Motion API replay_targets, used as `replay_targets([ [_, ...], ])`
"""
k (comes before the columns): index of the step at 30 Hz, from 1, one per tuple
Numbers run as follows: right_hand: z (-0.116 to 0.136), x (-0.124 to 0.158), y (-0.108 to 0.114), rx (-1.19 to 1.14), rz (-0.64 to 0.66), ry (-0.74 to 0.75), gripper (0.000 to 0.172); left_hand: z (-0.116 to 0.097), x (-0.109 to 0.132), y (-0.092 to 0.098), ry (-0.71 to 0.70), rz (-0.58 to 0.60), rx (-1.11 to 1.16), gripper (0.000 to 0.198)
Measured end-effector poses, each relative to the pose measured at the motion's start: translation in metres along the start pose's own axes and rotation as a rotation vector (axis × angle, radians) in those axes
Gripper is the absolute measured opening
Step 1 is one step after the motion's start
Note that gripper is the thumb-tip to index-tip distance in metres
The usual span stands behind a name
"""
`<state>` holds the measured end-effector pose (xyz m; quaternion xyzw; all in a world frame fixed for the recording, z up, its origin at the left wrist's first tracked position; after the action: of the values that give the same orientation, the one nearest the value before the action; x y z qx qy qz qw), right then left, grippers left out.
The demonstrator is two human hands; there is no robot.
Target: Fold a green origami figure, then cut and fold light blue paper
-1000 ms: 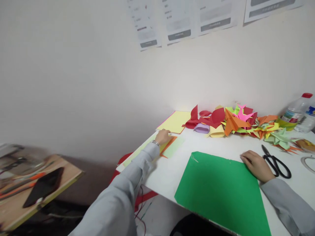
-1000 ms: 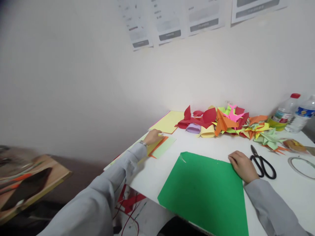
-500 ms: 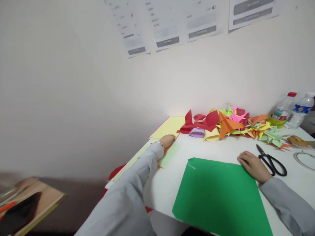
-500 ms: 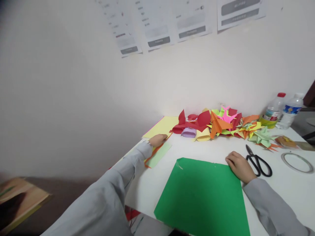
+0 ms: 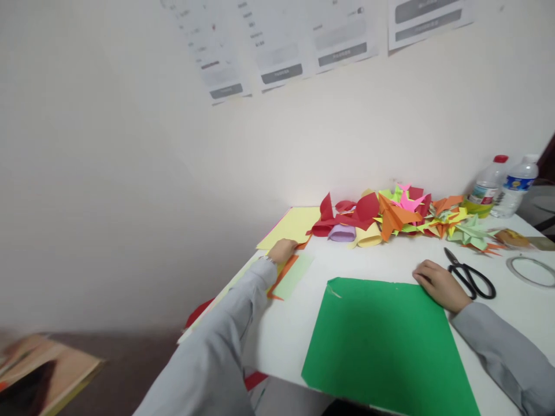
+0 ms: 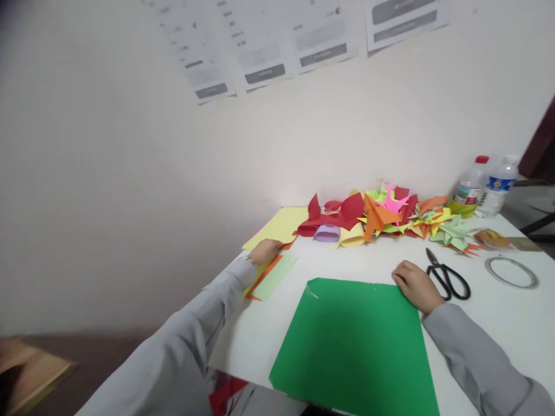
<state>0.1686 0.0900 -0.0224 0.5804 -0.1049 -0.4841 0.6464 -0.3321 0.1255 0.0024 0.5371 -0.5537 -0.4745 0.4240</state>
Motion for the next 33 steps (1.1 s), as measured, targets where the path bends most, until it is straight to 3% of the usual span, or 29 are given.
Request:
replay_targets([
  [3,0.003,0.000,0.000,0.000,0.002,-0.012,0.022,-0.003,0.002,0.002,0.049,-0.006,-0.021,0.033],
  [5,0.006,-0.001,0.002,0.006,0.005,-0.021,0.021,-0.004,0.002,0.005,0.058,-0.029,-0.022,0.022],
  [11,0.011,-0.002,0.007,0.019,0.000,-0.032,0.024,-0.004,0.002,0.011,0.063,-0.080,0.026,0.025],
  [17,0.005,-0.001,0.005,0.009,-0.026,0.001,0.023,0.008,-0.001,0.013,0.179,-0.016,0.122,0.021],
  [21,0.003,-0.001,0.004,-0.008,-0.026,0.009,0.024,0.018,-0.002,0.013,0.263,0.002,0.184,0.036],
  [33,0.004,-0.001,0.005,-0.004,-0.019,-0.001,0.024,0.027,0.001,0.007,0.336,-0.208,0.200,0.031],
])
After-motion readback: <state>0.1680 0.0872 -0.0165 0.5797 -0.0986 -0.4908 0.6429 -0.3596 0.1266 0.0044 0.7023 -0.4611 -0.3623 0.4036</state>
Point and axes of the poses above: each hand's wrist, its own x-axis away from the middle knuckle, its own y-axis out of the back of the hand, z = x × y, the point moved 4 cm from there along -x, towards the middle knuckle, and after that the axes turned 10 degrees about x, right-handed, at the moved point
